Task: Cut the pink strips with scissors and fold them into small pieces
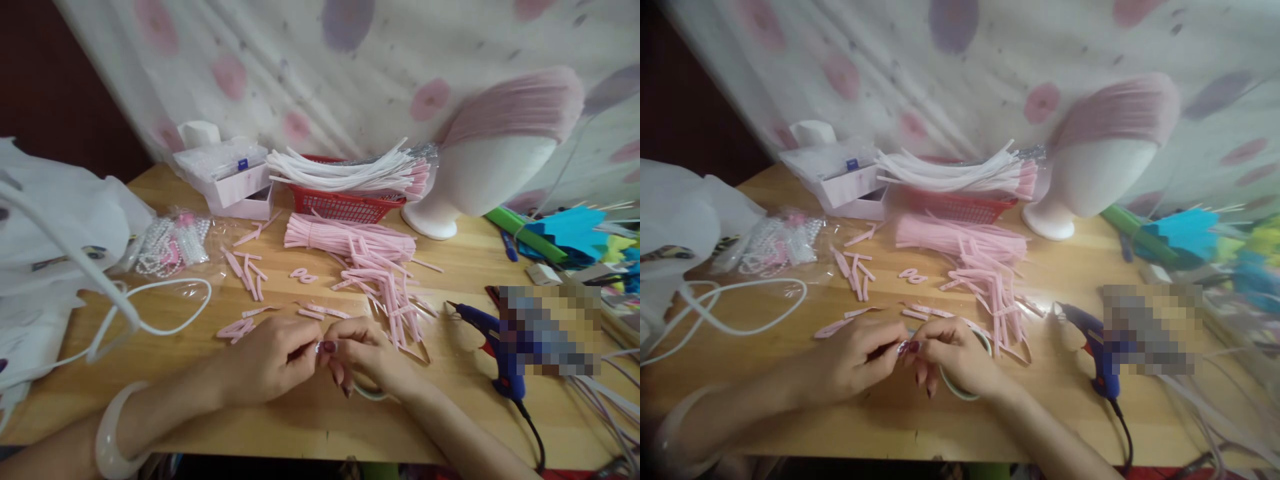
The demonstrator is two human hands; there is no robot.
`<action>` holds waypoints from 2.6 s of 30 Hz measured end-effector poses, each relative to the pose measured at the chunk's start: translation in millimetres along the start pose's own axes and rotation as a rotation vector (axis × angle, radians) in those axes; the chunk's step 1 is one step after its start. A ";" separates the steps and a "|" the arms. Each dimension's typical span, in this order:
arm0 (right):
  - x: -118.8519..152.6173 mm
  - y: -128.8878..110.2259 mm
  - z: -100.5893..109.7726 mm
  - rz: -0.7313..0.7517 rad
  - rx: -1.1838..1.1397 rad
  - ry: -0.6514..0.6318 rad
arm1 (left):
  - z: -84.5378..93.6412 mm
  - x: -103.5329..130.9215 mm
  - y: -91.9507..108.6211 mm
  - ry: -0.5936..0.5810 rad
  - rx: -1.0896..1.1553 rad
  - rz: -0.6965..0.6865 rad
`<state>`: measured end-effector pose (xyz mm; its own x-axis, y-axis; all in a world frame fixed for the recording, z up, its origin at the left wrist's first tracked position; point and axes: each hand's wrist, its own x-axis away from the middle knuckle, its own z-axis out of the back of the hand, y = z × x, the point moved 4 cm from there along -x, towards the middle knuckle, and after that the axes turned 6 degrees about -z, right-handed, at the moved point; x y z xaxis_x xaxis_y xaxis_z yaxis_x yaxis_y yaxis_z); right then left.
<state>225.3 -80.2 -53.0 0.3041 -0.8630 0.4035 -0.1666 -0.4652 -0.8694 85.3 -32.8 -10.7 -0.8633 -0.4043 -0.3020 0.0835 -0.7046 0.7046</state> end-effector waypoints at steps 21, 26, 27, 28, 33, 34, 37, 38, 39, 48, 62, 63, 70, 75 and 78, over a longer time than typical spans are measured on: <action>3.8 -16.2 8.4 0.124 0.121 0.049 | 0.6 1.0 -12.5 0.073 0.403 0.398; 0.0 -19.5 16.9 0.193 0.036 0.151 | 7.8 -0.8 -30.5 0.200 0.582 0.487; -1.3 -19.5 19.2 0.206 0.025 0.186 | 11.6 -1.8 -35.9 0.226 0.529 0.518; -2.6 -19.4 21.5 0.219 0.016 0.221 | 15.5 -3.2 -41.8 0.240 0.449 0.548; -5.6 -19.0 28.8 0.251 0.023 0.345 | 24.7 -14.0 -72.0 0.168 0.103 0.625; -5.5 -18.9 29.3 0.252 0.029 0.354 | 25.3 -15.7 -77.3 0.162 0.064 0.635; -5.4 -19.1 30.0 0.275 0.048 0.354 | 30.5 -18.8 -85.9 0.155 -0.092 0.642; -5.6 -19.2 30.2 0.288 0.050 0.345 | 34.3 -19.0 -85.8 0.157 -0.148 0.634; -5.8 -19.2 30.4 0.305 0.048 0.337 | 39.4 -18.8 -84.4 0.160 -0.202 0.625; -5.9 -15.6 23.8 0.403 -0.054 0.185 | 80.1 4.0 -60.3 0.109 -0.369 0.540; -8.2 -17.4 19.5 0.312 -0.058 0.157 | 65.1 68.1 -67.9 0.000 -0.166 0.494; -8.3 -17.2 19.2 0.302 -0.061 0.156 | 63.6 68.9 -68.7 0.009 -0.142 0.508; -7.5 -18.3 16.9 0.290 -0.034 0.169 | 75.0 64.7 -56.3 0.087 -0.085 0.534; -6.4 -17.0 20.3 0.294 0.067 0.256 | 74.9 57.4 -49.1 0.195 0.059 0.589; -6.0 -14.5 18.5 0.259 0.093 0.256 | 63.4 45.7 -43.6 0.254 0.226 0.579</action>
<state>243.2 -64.6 -48.2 0.0172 -0.9766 0.2144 -0.1176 -0.2149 -0.9695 10.6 16.5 -14.5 -0.5642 -0.8245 0.0433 0.3683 -0.2044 0.9070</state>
